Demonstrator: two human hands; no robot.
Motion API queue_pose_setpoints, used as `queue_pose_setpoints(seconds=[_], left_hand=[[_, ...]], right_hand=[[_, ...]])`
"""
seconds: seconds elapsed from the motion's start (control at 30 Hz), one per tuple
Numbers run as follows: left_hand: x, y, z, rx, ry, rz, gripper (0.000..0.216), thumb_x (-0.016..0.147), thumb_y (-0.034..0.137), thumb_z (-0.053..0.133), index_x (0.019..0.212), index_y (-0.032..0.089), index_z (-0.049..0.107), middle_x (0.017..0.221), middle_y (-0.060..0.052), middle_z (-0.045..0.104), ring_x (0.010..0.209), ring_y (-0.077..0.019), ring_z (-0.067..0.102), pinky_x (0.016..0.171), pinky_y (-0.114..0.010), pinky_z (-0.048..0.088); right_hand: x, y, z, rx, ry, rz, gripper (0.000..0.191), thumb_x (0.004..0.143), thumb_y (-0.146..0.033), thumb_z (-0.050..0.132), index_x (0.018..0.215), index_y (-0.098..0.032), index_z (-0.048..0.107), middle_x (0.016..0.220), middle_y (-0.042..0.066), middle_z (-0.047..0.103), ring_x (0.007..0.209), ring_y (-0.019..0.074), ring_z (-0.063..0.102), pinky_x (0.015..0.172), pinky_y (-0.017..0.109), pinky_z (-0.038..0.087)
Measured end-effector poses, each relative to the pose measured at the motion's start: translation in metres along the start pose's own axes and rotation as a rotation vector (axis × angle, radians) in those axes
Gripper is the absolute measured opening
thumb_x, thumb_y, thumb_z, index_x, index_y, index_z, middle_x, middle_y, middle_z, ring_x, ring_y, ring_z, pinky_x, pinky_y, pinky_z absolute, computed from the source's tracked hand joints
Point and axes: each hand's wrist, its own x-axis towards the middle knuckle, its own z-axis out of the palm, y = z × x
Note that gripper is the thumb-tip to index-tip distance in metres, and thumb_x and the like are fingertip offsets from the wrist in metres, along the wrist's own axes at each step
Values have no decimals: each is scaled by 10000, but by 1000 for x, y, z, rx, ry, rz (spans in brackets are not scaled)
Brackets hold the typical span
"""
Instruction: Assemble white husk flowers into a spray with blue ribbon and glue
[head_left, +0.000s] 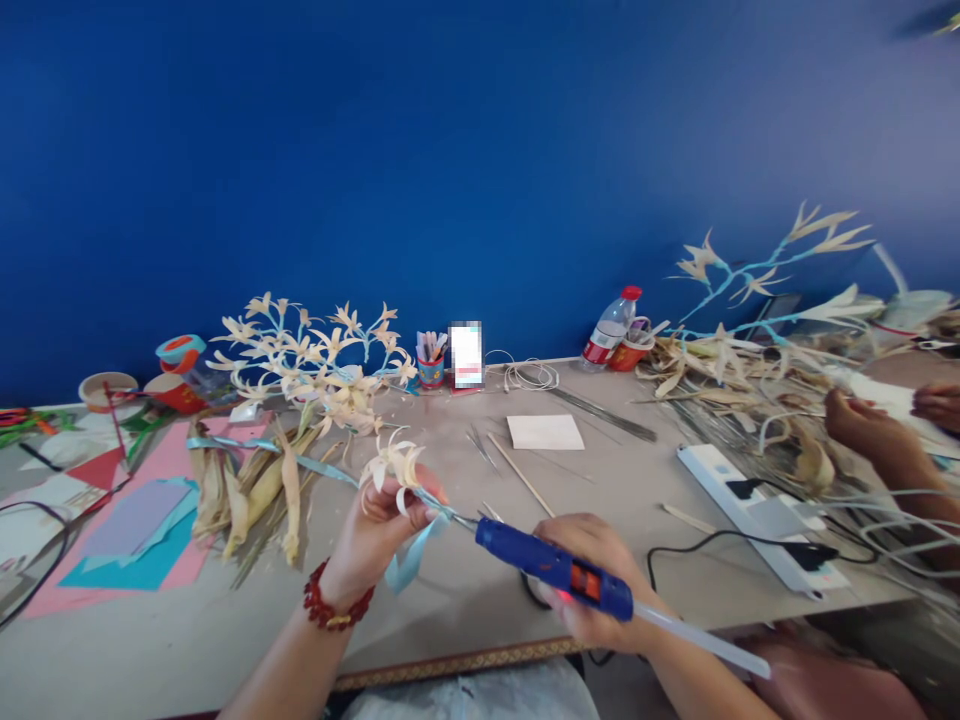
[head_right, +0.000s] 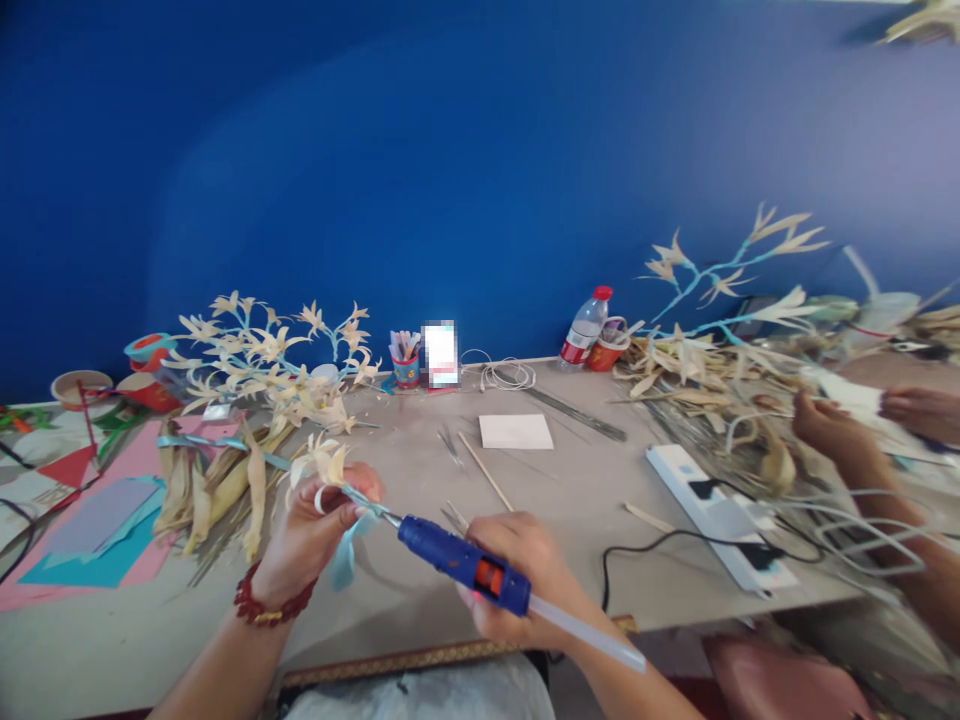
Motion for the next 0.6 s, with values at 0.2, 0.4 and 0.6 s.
queue_pose_setpoints(seconds=[0.2,0.4,0.6], left_hand=[[-2,4,2,44,37,-43,159,692,316,780,714,169,725,704,-40,642,642,-153,560,588,-254,462],[0,6,4,28,83,-62,211,639,340,810,701,155,728,692,-46,646,613,-148,563,568,-251,471],[5,3,5,-29,122,-71,208,615,322,834,693,156,735,676,-30,648,619,-127,558,573,-217,461]], right_hand=[[-1,-1,0,-49,61,-12,97,767,-262,447,697,-218,497,544,7,556,490,152,550,511,249,413],[-11,27,-5,-199,118,33,136,810,-320,488,832,-209,562,608,15,607,544,162,583,550,245,429],[-15,92,-21,-637,-30,365,145,864,-323,494,924,-201,543,765,54,674,584,186,616,524,255,347]])
